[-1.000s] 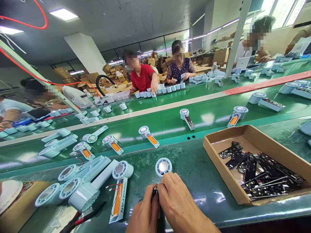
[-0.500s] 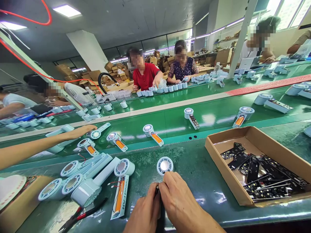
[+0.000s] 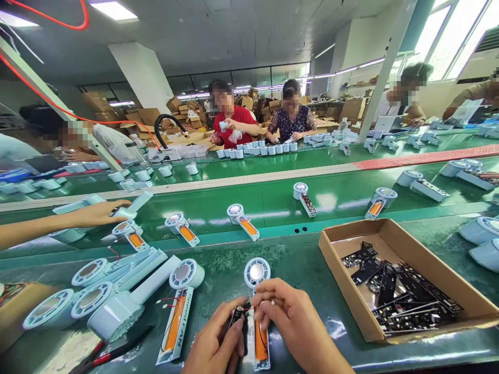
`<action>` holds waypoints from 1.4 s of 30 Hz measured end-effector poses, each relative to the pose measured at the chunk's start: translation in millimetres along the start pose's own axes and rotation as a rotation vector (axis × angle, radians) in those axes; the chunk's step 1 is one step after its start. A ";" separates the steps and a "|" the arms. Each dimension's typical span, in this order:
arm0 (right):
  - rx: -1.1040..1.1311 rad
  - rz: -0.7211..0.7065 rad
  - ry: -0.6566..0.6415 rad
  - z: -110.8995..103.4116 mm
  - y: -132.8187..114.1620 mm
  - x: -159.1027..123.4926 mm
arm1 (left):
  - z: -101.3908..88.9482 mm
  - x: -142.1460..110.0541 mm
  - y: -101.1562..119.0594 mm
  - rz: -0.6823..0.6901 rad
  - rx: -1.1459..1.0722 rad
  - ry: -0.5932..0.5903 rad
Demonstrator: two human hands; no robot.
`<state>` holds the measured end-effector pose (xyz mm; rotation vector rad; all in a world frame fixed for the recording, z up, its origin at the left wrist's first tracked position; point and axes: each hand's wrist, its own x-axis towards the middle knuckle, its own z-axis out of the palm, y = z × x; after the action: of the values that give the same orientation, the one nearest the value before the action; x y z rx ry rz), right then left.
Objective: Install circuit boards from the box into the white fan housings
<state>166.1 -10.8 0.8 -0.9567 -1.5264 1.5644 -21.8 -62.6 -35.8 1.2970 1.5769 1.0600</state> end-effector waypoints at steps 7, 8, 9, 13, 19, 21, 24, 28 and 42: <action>-0.377 -0.070 -0.012 13.5 -7.8 16.5 | -6.2 2.1 -1.4 -0.141 -0.363 -0.217; -0.467 -0.122 -0.001 13.7 -7.3 17.1 | -7.2 1.5 1.4 -0.147 -0.383 -0.216; -0.550 -0.181 0.005 13.7 -6.4 17.2 | -7.9 0.7 4.1 -0.146 -0.397 -0.213; -0.736 -0.342 -0.017 14.7 -1.9 13.1 | -5.7 -1.7 12.3 -0.086 -0.433 -0.147; -0.800 -0.384 -0.078 20.0 -0.5 7.3 | -1.7 -1.1 17.2 -0.002 -0.383 -0.075; -0.762 -0.409 -0.106 20.0 -0.7 7.6 | -3.7 -0.1 17.7 -0.052 -0.385 -0.122; -0.739 -0.478 -0.113 18.5 1.8 9.3 | -6.0 0.5 16.6 -0.142 -0.415 -0.221; -0.841 -0.530 -0.044 18.0 8.4 11.5 | -3.3 -1.1 11.4 -0.178 -0.509 -0.138; -1.181 -0.564 -0.100 21.3 12.1 11.1 | 19.4 -5.9 -21.2 -0.036 -0.385 -0.003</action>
<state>142.0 -10.8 -11.1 -0.8673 -2.5462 0.2123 -9.0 -68.8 -61.5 1.0037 1.3064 1.2643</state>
